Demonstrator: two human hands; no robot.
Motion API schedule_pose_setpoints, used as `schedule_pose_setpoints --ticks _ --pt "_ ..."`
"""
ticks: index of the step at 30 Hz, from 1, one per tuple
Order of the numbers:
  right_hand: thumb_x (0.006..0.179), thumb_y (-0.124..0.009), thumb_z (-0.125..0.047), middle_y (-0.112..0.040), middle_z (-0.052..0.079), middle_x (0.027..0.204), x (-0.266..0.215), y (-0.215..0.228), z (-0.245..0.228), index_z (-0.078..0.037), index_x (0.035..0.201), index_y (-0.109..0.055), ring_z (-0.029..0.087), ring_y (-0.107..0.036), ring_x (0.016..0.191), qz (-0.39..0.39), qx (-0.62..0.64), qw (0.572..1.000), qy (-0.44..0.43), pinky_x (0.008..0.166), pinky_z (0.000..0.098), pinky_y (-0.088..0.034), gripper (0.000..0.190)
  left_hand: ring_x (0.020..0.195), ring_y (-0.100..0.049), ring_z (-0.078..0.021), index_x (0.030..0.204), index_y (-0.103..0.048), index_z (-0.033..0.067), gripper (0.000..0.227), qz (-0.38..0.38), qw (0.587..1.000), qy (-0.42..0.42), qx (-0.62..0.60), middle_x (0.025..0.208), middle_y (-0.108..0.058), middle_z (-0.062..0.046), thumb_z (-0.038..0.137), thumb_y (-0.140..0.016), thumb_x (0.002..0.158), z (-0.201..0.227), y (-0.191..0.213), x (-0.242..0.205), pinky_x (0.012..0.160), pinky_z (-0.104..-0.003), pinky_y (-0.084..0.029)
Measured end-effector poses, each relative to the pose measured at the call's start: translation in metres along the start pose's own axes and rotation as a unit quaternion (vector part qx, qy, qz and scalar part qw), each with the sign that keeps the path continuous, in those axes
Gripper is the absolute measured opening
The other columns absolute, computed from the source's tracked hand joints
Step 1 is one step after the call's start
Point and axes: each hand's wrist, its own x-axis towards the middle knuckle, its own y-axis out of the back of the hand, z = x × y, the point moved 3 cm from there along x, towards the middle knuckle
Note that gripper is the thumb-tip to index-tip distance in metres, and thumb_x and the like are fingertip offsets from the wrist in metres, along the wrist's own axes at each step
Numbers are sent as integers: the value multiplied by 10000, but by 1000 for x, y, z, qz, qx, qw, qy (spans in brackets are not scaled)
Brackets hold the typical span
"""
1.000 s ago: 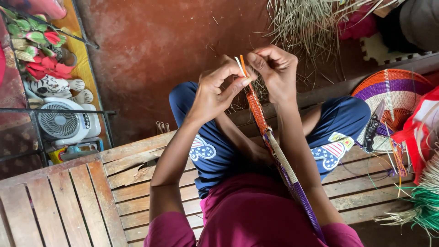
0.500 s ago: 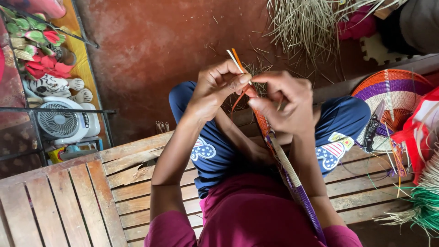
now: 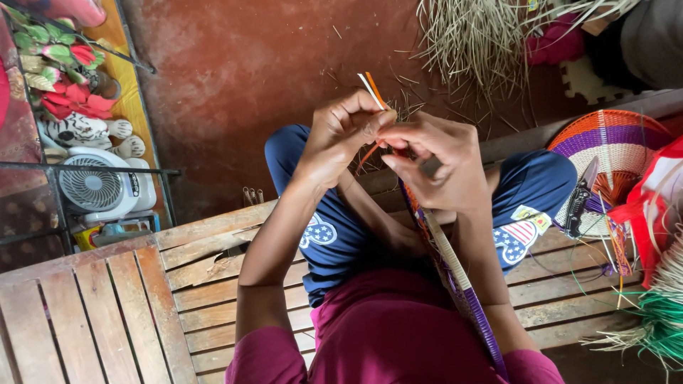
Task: A person is weaving a decorative hand fan using colored fibers and a knife for trimming.
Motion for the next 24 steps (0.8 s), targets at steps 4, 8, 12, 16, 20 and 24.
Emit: schedule_pose_setpoints --ticks 4,8,12,16,20,24 --pt "705 -599 150 -436 58 531 -3 -2 2 2 817 -614 152 -388 398 15 -70 997 -4 404 259 -363 186 664 -611 -92 852 -569 -44 103 9 1000 13 -4 690 -603 -100 57 -573 838 -18 13 3 608 -203 -503" --pt "722 -614 140 -485 77 543 -11 1 16 0 812 -626 137 -363 411 61 -56 996 -44 415 249 -312 166 615 -607 -108 829 -576 -47 98 3 999 -24 33 659 -599 -120 50 -582 835 -5 5 4 535 -202 -506" --pt "802 -601 132 -523 123 592 -13 11 49 29 848 -618 126 -344 455 126 -7 989 -78 463 262 -282 115 546 -558 -103 798 -587 -25 59 -5 979 -107 173 617 -608 -124 25 -579 827 13 -5 3 502 -174 -450" --pt "798 -561 154 -598 103 839 -12 -2 88 15 909 -579 142 -549 713 110 109 971 -183 662 221 -459 178 693 -476 -121 790 -564 66 65 17 912 -173 371 836 -624 -20 46 -604 836 26 -6 5 679 -243 -360" --pt "833 -568 77 -559 49 699 -7 -10 98 -15 811 -579 87 -503 627 134 190 950 -210 603 191 -417 96 826 -543 -152 848 -528 74 30 -21 923 -165 348 895 -590 -32 79 -542 874 24 -3 5 782 -277 -400" --pt "842 -565 102 -570 63 763 -13 -7 104 -12 806 -571 82 -504 661 146 145 952 -227 602 180 -428 120 654 -530 -110 835 -543 27 60 -4 950 -132 284 738 -545 -41 73 -523 869 16 -5 8 632 -240 -543"
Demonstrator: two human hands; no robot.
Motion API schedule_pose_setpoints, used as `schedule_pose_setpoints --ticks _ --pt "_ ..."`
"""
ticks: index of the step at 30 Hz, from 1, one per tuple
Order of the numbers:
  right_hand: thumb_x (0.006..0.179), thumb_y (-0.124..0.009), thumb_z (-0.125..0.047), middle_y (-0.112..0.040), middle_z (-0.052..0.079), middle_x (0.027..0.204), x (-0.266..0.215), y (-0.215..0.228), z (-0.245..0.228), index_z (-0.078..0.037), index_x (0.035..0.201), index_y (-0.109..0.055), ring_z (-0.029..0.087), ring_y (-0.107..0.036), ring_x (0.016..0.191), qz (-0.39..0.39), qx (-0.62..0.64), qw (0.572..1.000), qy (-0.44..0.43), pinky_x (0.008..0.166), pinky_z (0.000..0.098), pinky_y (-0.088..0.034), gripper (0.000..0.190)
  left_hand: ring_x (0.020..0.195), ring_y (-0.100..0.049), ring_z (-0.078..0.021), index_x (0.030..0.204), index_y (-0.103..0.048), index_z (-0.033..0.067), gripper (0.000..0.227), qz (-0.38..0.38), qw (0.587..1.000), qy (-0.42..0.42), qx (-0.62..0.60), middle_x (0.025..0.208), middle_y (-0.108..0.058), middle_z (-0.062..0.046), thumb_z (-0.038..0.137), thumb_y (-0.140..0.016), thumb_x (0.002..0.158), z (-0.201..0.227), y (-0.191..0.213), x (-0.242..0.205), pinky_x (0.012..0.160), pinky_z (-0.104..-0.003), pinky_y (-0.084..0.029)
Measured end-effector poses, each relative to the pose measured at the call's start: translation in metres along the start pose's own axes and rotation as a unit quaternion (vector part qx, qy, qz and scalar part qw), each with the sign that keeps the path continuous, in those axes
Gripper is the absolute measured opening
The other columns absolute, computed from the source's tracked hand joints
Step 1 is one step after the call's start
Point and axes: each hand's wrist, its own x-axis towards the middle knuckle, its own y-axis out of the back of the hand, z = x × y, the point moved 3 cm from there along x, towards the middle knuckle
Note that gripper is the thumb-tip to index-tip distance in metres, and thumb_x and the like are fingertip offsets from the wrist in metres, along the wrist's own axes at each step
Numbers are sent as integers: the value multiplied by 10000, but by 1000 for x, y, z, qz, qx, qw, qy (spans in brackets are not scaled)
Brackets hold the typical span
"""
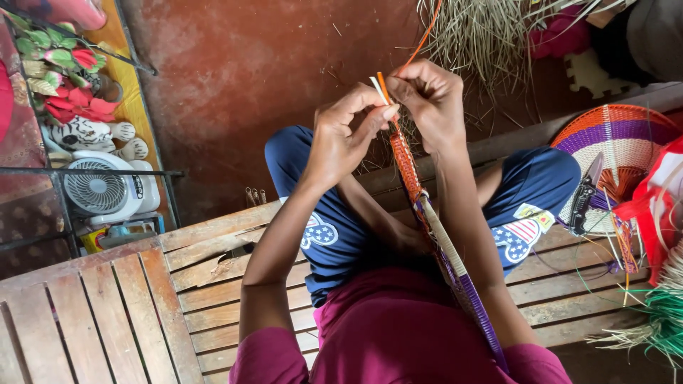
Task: A person is weaving a decorative hand fan using colored fibers and a knife for trimming.
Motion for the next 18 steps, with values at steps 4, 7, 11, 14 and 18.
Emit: schedule_pose_setpoints --ticks 4,7,11,14,18 --pt "936 -510 -87 -581 56 810 -5 15 -14 -22 877 -575 110 -520 728 -54 -144 988 29 675 236 -427 109 634 -483 -87 777 -518 46 88 7 1000 20 -11 703 -513 -22 67 -534 860 -7 -7 1 581 -204 -416" --pt "939 -537 -95 -607 101 882 -8 37 -15 17 941 -582 120 -549 732 -60 -143 987 53 734 256 -507 121 576 -502 -61 830 -526 47 88 -8 996 45 -82 698 -547 -30 126 -552 861 -20 -17 1 511 -162 -409" --pt "963 -554 -216 -493 10 585 -11 54 -47 -66 691 -545 105 -522 629 21 -155 986 63 705 269 -438 311 599 -506 -56 795 -584 36 110 -11 991 77 -113 688 -564 -17 131 -562 845 -27 -32 6 521 -175 -431" --pt "950 -605 -134 -575 81 724 -13 72 -54 -25 776 -549 141 -526 662 100 -203 967 117 630 258 -423 213 670 -508 -81 791 -586 20 83 -11 997 30 -72 711 -557 -27 87 -573 838 -16 -36 9 608 -202 -421" --pt "968 -603 -199 -402 80 729 -24 119 -85 -3 1099 -529 146 -378 591 303 -376 846 225 482 305 -288 247 603 -448 -77 756 -575 45 103 -9 1000 11 -17 658 -521 -11 103 -571 842 -5 -36 12 562 -208 -365"
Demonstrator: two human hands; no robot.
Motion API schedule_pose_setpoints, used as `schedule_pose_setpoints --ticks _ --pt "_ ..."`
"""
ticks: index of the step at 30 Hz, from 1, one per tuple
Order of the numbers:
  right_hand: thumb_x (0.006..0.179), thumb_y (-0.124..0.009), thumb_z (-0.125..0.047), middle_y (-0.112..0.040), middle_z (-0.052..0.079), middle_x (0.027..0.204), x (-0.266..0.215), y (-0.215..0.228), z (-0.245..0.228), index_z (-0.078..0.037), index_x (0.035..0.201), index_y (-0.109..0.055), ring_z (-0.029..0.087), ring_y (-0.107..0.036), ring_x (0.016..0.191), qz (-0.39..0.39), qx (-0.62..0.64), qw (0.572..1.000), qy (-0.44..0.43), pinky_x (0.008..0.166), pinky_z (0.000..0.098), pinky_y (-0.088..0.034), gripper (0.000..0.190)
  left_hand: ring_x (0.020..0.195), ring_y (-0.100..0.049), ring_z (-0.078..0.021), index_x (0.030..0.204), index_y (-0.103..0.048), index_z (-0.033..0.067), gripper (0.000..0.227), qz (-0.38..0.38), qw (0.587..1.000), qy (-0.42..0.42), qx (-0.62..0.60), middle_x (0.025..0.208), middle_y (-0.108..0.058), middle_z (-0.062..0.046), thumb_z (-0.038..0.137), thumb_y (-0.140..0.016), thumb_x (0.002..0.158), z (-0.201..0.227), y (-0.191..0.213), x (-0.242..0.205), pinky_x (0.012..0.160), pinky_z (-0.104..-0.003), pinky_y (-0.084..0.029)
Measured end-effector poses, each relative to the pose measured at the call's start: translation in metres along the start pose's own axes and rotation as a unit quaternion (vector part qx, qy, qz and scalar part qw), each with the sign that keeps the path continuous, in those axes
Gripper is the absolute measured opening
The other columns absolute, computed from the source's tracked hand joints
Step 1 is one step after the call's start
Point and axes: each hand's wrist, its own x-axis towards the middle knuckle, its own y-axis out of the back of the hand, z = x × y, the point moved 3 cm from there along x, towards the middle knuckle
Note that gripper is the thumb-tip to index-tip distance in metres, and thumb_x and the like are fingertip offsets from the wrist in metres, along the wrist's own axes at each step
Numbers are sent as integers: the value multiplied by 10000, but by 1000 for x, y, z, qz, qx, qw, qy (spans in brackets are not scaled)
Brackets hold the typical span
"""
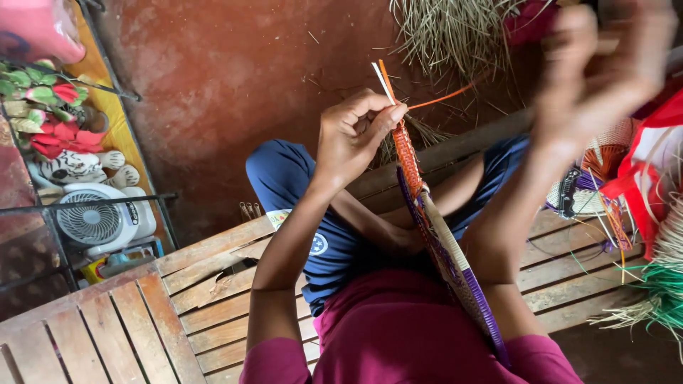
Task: A person is weaving a decorative hand fan using colored fibers and a knife for trimming.
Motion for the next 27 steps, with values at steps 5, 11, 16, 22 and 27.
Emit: schedule_pose_setpoints --ticks 5,11,16,22,27 --pt "1015 -449 -171 -355 117 826 6 7 -41 84 1077 -472 199 -344 738 -13 60 998 25 641 333 -292 264 606 -522 -94 734 -529 41 141 -63 995 -17 -70 654 -530 -25 82 -526 869 4 0 17 573 -202 -441" --pt "983 -300 -313 -449 64 792 -45 -9 -28 9 929 -522 131 -395 635 -188 109 968 -128 610 273 -316 395 575 -440 -37 854 -583 56 150 -48 973 145 -175 737 -585 -3 203 -596 827 -20 0 26 526 -166 -372" --pt "933 -343 -400 -352 -42 565 -100 17 79 -34 955 -556 30 -308 498 -220 117 920 -303 449 185 -218 424 561 -412 -68 816 -543 -6 149 -126 956 140 -226 683 -485 -21 133 -567 864 -16 0 36 537 -177 -346" --pt "883 -400 -169 -578 52 616 -176 99 328 -85 791 -662 177 -543 575 -149 -185 934 -267 588 332 -405 290 610 -464 -70 800 -550 4 217 -186 969 96 -131 697 -533 -43 208 -547 876 7 -26 42 567 -176 -393" --pt "934 -589 -214 -583 -73 687 -202 111 393 -96 697 -594 17 -458 598 -303 -230 843 -379 484 248 -352 265 640 -465 -85 786 -528 -7 143 -275 952 73 -114 712 -499 -45 99 -528 883 25 -43 43 567 -186 -363"
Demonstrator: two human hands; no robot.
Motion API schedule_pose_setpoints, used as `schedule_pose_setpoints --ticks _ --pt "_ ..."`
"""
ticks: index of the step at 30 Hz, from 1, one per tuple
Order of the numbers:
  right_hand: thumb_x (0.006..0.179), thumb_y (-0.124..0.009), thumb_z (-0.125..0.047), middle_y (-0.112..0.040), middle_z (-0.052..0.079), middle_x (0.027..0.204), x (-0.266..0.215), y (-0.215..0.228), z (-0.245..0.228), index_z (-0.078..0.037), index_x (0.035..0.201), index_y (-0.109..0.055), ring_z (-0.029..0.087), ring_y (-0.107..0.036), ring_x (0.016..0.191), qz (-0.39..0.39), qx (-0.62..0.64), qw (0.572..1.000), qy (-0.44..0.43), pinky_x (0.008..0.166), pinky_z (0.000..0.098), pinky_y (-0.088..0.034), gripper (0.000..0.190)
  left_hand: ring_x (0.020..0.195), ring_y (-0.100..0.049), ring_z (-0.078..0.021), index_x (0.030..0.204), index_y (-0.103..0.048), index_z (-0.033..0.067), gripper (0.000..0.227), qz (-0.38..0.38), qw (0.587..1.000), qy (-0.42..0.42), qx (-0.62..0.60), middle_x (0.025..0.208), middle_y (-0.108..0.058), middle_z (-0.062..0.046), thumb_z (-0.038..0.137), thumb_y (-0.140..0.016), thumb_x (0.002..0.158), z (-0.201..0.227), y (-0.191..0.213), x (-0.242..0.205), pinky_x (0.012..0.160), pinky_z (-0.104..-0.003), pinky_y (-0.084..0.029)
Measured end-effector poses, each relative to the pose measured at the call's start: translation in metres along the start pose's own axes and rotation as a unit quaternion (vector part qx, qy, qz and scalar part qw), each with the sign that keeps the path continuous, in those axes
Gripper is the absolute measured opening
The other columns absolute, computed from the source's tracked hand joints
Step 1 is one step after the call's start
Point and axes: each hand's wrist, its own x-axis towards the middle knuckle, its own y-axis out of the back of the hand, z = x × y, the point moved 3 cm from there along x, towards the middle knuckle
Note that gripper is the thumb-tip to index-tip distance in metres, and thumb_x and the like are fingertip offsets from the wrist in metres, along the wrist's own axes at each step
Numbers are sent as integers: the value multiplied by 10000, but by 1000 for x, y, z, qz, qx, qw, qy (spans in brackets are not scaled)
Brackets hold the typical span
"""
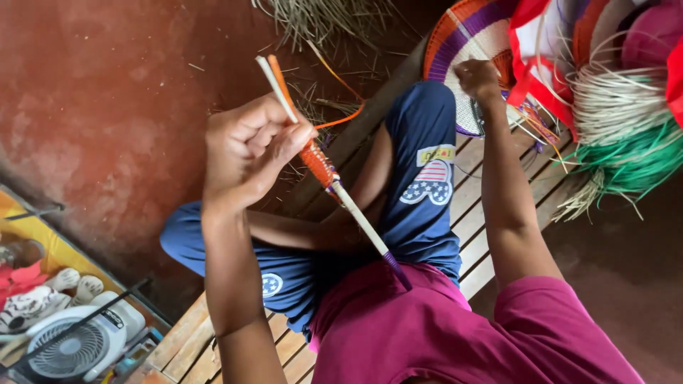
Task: A person is weaving a decorative hand fan using colored fibers and a knife for trimming.
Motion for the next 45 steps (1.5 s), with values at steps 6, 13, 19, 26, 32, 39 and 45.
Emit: schedule_pose_setpoints --ticks 6,13,19,26,32,39,45 --pt "1007 -532 -296 -680 146 773 -64 51 -66 -18 630 -631 209 -630 512 212 -44 963 162 568 348 -541 479 694 -513 -119 812 -540 -7 111 -4 999 27 -43 800 -549 -93 96 -571 843 -8 -3 -1 640 -207 -431" --pt "651 -617 -62 -398 241 1004 -84 3 12 4 1132 -421 439 -424 915 152 -149 973 94 750 499 -418 523 663 -495 -95 757 -543 33 142 -31 999 -13 4 760 -567 -60 135 -560 855 -5 -10 9 575 -199 -373" --pt "625 -571 -142 -566 192 961 -67 14 37 -34 1089 -547 383 -515 882 198 -82 970 111 744 419 -441 476 672 -564 -121 807 -584 -12 102 -38 997 -67 -5 760 -586 -95 86 -587 835 -7 -13 10 560 -185 -445" --pt "989 -515 -133 -489 114 688 -109 93 -136 -9 932 -513 189 -532 552 220 315 916 118 482 292 -421 136 549 -473 -99 776 -608 6 104 -45 993 -96 -42 647 -548 -82 99 -605 822 -15 -17 12 494 -204 -403" --pt "914 -523 -42 -524 167 732 -158 136 -307 43 975 -506 207 -559 565 55 358 904 227 460 294 -464 106 550 -465 -108 776 -612 15 96 -47 995 -90 -11 645 -553 -82 104 -612 813 -17 -19 9 503 -210 -381" --pt "865 -432 54 -547 205 645 -178 167 -391 142 1057 -462 215 -577 445 -108 357 860 348 359 309 -482 214 570 -457 -110 785 -613 15 79 -39 995 -96 11 652 -547 -70 90 -609 811 -17 -19 8 516 -217 -374" --pt "862 -511 -91 -489 87 541 -177 155 -407 50 805 -523 96 -513 398 -162 343 842 384 320 184 -400 152 561 -454 -125 801 -612 -3 62 -39 995 -90 33 661 -553 -92 60 -610 800 -15 -22 9 510 -226 -363"
